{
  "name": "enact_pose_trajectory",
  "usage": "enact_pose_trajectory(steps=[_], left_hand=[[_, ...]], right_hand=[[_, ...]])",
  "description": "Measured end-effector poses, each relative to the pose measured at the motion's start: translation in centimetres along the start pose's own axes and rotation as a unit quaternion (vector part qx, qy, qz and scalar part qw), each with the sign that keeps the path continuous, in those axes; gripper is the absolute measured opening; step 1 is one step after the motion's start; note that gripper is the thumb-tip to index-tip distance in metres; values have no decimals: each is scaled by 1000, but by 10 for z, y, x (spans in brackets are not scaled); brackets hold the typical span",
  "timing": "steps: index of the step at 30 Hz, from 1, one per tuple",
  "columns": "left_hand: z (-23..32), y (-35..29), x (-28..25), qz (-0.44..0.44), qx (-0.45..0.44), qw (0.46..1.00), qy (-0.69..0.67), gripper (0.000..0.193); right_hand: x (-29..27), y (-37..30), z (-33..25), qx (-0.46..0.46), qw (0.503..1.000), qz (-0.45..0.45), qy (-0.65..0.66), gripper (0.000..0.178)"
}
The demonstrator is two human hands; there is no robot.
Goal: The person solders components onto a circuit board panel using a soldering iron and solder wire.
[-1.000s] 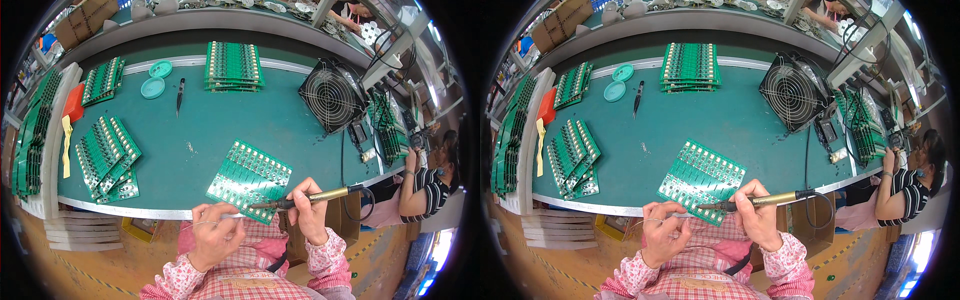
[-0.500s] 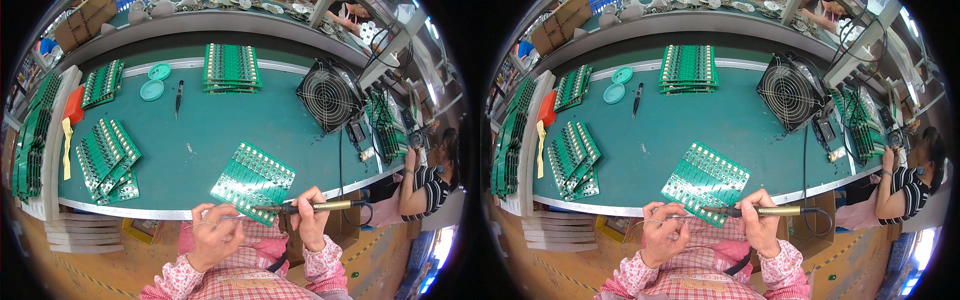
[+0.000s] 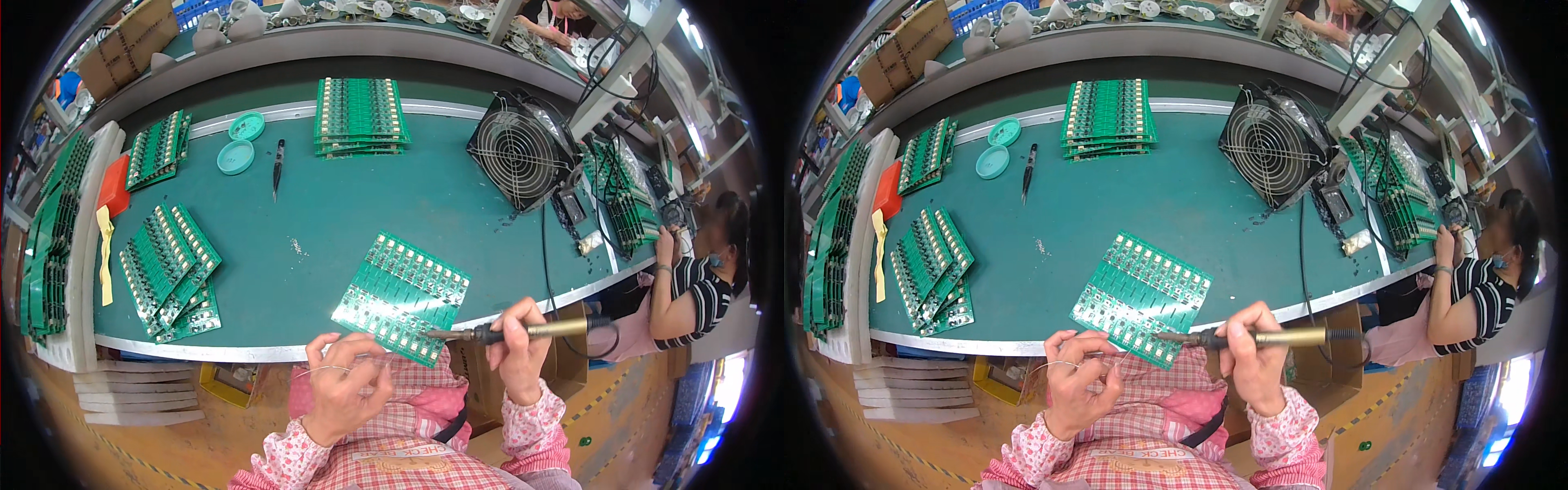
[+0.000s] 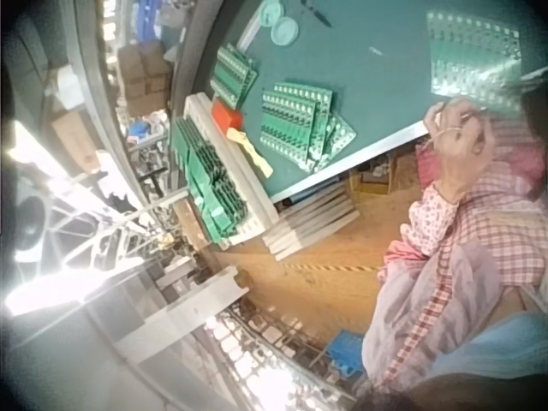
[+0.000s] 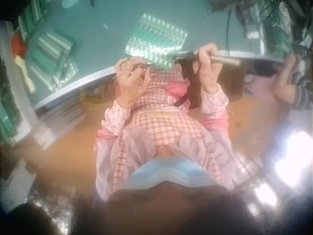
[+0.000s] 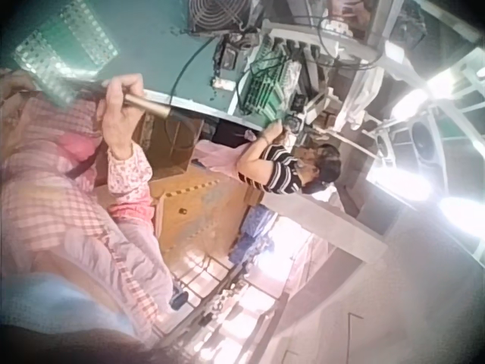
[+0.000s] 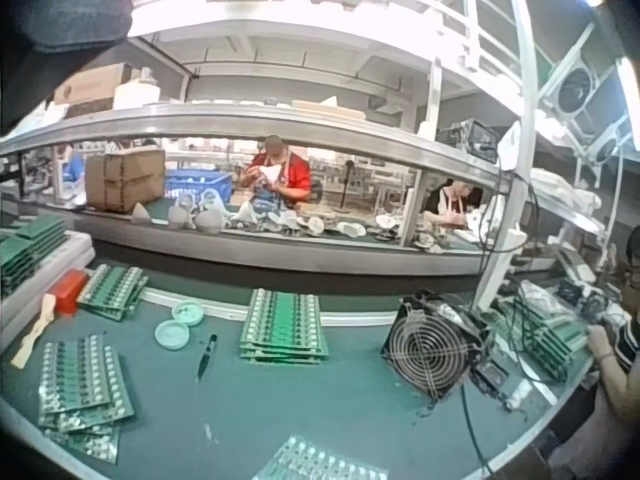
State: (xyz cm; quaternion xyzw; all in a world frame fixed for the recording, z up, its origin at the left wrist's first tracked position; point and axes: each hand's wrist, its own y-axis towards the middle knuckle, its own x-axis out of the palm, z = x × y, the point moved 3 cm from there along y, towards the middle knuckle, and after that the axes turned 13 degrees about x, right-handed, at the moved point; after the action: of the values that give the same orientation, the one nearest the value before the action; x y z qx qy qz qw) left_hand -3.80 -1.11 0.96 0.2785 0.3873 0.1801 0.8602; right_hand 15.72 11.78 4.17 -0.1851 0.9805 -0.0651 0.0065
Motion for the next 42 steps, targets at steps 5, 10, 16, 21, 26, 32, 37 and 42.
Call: enact_pose_trajectory(steps=[5,10,16,21,26,32,37,42], left_hand=[[1,0,5,-9,-3,1000,8,14],[-2,-3,7,22,-22,999,10,13],[0,0,7,16,-12,1000,9,11],[-1,3,9,14,-16,1000,19,12],[-1,4,10,16,-15,999,27,12],[-2,0,6,10,-10,1000,-11,15],[2,0,8,2,-2,1000,-26,19],[4,-2,14,2,3,1000,-2,17]], right_hand=[[8,-22,13,-29,999,23,-19,17],[16,-1,7,-5,1000,-24,-16,17],[20,16,4,27,997,-71,-20,20],[22,25,6,54,994,-96,-12,19],[20,26,6,59,993,-103,-14,19],[6,9,2,10,1000,-17,-4,20],[2,-28,15,-38,997,43,-50,21],[5,-50,24,-187,971,17,-149,14]])
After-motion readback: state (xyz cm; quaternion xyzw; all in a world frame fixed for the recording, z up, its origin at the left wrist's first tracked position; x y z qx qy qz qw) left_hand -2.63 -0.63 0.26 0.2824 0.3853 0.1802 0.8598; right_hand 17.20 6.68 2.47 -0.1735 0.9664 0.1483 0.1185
